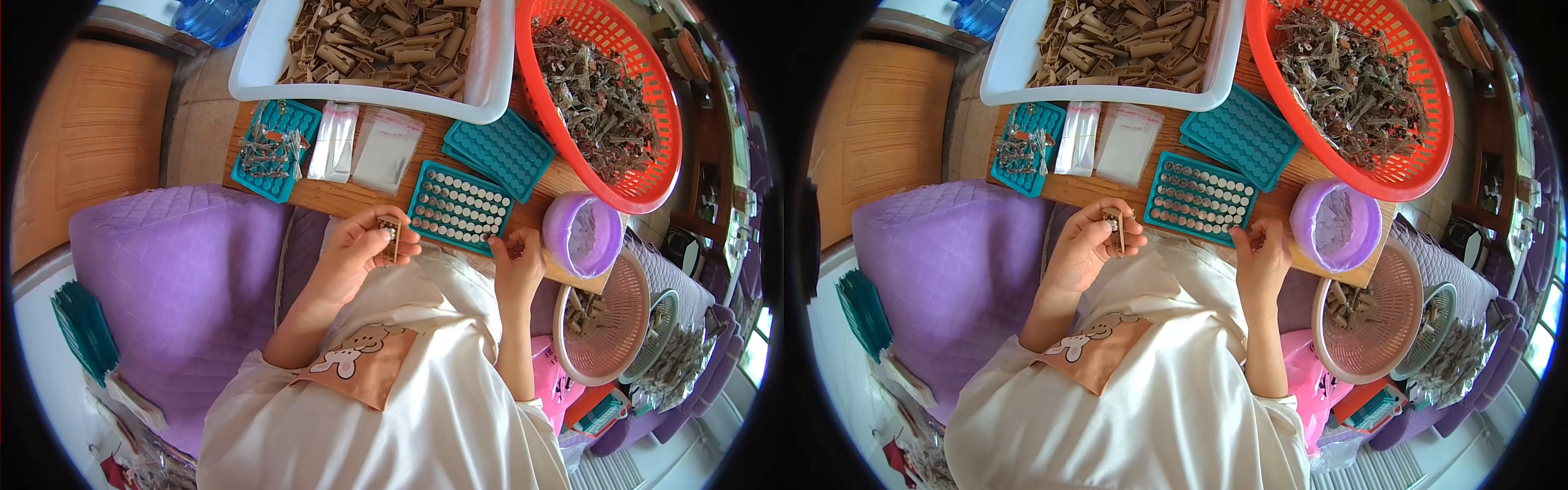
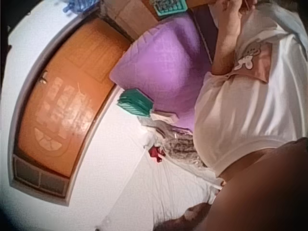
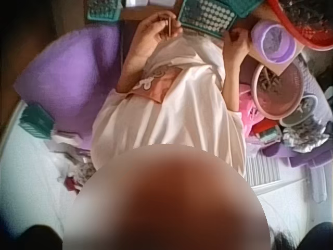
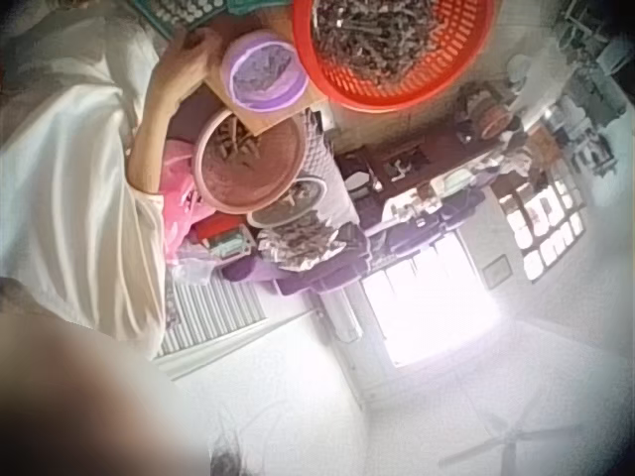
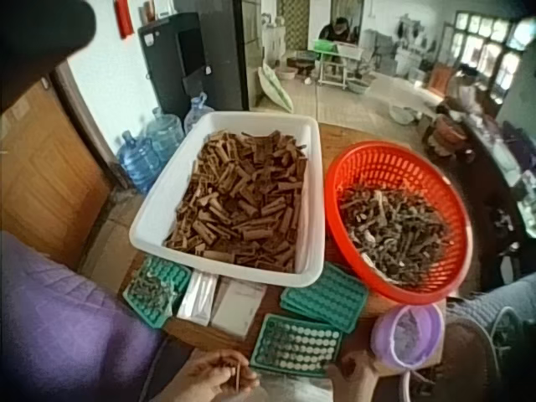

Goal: The person sorts and assembles small plastic components by hand, taking them from a plastic basket and packaging bags and placing them into sorting trays.

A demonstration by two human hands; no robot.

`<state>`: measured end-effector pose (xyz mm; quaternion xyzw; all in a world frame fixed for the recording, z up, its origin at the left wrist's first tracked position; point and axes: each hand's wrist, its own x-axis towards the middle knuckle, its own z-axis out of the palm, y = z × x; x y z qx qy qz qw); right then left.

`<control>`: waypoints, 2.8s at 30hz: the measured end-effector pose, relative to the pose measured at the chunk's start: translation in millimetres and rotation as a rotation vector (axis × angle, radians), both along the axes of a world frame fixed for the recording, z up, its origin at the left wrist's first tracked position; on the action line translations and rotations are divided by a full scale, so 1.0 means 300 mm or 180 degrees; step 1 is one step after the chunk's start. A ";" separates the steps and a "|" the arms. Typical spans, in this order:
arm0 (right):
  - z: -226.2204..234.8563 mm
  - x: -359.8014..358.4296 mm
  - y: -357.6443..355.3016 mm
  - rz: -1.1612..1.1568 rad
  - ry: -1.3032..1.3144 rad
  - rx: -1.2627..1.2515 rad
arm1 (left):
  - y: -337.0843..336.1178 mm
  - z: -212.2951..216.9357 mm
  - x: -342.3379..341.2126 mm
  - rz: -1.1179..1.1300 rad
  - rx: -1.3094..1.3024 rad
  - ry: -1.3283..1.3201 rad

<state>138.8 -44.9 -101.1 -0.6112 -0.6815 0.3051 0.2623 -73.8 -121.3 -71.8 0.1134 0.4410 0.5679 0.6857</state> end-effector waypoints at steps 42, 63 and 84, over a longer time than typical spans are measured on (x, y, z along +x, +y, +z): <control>0.190 -0.102 -0.042 0.1460 0.0582 0.1485 | 0.044 0.084 0.143 -0.0844 0.0188 0.0348; 0.358 -0.146 0.223 0.3241 -0.0822 -0.0918 | 0.086 0.122 0.132 -0.1931 0.0542 0.2411; 0.237 -0.640 0.710 0.1919 0.0484 0.0625 | 0.212 0.078 0.101 0.0148 0.0292 -0.0044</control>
